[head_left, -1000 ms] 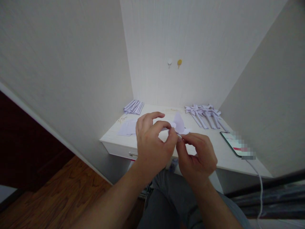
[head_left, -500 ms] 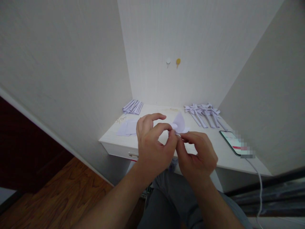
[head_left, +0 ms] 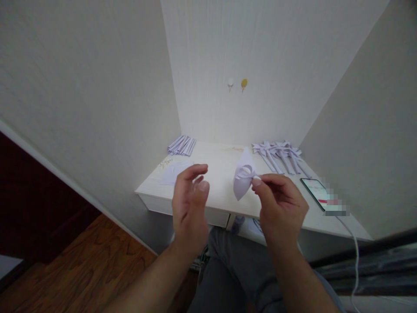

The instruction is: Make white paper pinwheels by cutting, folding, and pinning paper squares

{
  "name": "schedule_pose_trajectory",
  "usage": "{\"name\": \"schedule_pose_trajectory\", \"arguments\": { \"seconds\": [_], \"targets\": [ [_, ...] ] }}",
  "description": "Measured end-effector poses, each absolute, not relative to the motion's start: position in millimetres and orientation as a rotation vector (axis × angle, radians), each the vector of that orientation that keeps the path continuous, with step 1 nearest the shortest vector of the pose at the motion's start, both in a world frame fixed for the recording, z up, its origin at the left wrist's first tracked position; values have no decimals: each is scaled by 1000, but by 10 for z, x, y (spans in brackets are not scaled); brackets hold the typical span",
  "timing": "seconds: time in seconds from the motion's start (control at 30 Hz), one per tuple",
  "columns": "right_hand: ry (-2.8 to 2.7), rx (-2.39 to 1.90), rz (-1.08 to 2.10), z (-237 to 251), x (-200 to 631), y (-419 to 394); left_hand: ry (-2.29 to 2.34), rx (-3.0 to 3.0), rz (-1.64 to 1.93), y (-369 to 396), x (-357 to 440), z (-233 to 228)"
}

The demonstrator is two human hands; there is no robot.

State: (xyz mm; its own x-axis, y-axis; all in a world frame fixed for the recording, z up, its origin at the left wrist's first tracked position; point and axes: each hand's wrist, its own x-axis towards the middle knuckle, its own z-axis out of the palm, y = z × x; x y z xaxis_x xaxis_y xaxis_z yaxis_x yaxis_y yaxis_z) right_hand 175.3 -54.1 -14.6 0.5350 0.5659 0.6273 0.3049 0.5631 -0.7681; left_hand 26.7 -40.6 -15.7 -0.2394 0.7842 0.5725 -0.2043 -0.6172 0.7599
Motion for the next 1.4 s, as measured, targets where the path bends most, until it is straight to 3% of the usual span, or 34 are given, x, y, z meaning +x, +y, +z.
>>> {"name": "schedule_pose_trajectory", "arguments": {
  "seconds": [0.1, 0.2, 0.57, 1.4],
  "targets": [
    [-1024, -980, 271, -145, 1714, -554, 664, 973, 1455, -321, 406, -315],
    [-1064, -984, 260, -163, 1679, -563, 405, 859, 1280, -309, 536, -340],
    [-1392, -1084, -143, -104, 1643, -652, 357, 919, 1233, -467, 464, -333],
    [-1462, -1269, -10, -12, 1712, -713, 504, 1066, 1251, -473, 427, -276]
  ]
}}
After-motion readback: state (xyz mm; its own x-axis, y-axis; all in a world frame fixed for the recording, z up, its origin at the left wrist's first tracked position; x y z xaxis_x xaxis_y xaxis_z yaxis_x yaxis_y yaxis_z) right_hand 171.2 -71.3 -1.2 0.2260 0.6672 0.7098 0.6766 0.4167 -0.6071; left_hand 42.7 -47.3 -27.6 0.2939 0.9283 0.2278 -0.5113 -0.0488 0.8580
